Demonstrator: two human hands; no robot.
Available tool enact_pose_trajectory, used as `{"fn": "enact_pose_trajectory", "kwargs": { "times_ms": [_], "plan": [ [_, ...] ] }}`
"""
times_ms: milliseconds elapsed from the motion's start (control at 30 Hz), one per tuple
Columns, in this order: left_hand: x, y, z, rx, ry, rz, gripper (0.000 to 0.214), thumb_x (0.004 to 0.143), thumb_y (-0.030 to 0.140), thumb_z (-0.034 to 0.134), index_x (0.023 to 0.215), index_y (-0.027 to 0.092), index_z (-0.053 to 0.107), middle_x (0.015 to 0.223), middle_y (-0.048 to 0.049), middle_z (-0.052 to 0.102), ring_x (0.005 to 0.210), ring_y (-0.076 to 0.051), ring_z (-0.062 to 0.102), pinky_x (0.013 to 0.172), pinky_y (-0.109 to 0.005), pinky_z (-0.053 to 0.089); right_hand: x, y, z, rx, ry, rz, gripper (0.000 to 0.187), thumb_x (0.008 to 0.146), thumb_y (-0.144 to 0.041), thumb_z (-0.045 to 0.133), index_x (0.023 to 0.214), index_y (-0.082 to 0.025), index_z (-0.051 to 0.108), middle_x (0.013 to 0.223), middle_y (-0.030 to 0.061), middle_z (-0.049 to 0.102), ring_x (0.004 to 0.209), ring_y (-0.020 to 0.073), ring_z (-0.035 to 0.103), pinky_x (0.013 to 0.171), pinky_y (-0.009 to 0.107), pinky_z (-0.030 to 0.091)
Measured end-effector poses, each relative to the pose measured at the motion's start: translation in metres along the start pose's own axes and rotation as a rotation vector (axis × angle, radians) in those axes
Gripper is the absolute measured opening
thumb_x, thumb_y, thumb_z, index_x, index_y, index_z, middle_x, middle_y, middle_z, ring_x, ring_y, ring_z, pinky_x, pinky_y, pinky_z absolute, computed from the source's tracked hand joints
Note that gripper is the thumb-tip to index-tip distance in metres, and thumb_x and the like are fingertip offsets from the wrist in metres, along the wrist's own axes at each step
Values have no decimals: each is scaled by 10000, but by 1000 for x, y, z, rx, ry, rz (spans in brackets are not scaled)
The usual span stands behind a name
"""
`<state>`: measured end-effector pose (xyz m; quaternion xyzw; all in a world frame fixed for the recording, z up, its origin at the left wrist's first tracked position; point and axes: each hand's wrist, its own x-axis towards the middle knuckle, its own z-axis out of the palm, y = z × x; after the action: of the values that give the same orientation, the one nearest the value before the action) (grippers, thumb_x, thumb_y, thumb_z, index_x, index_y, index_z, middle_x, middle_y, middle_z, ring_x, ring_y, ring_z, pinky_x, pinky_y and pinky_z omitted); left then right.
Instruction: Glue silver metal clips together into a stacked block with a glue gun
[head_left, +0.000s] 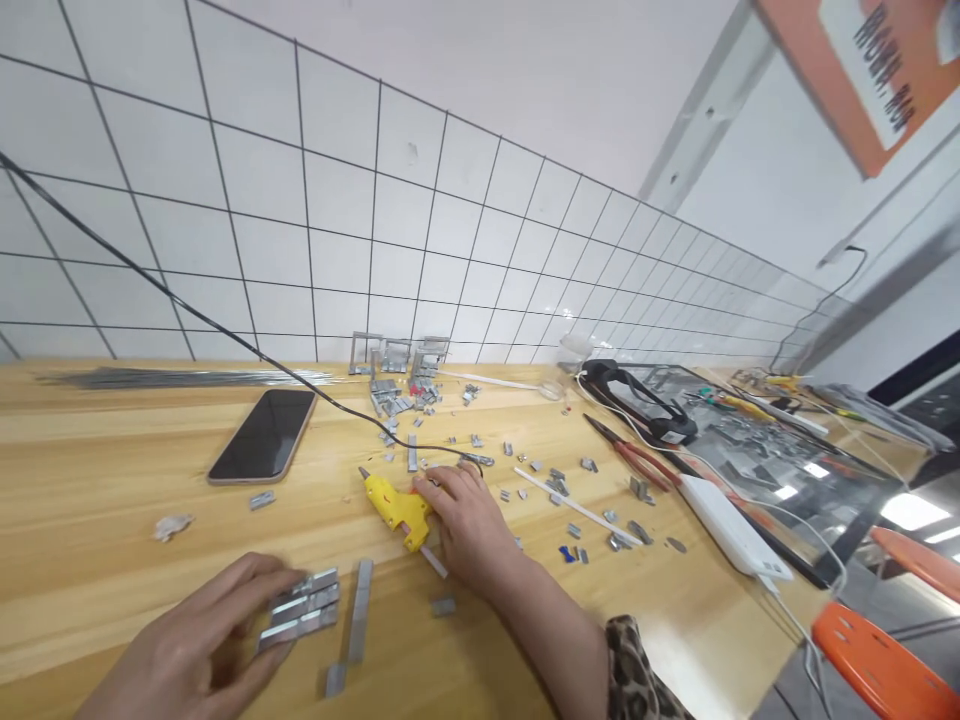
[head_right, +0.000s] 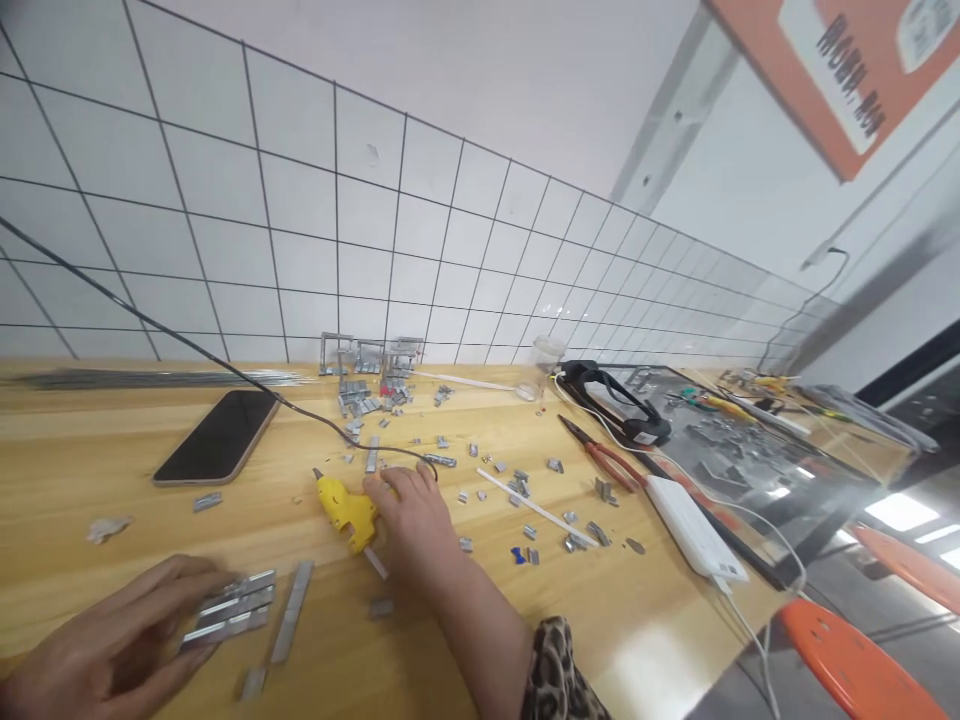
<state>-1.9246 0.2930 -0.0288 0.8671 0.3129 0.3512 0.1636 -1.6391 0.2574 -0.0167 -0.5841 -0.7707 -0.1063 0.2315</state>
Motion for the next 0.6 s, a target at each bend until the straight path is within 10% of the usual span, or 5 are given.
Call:
{"fn": "enact_pose_trajectory", "kwargs": {
  "times_ms": [600],
  "plan": [
    [1,-6,-2,112,-114,41,307,794,338,629,1097,300,598,993,4,658,806,-135,683,704,-128,531,-3,33,-7,77,399,76,280,888,-75,442,1061,-200,622,1007,86,692,930,227,607,802,416,479]
  ]
}}
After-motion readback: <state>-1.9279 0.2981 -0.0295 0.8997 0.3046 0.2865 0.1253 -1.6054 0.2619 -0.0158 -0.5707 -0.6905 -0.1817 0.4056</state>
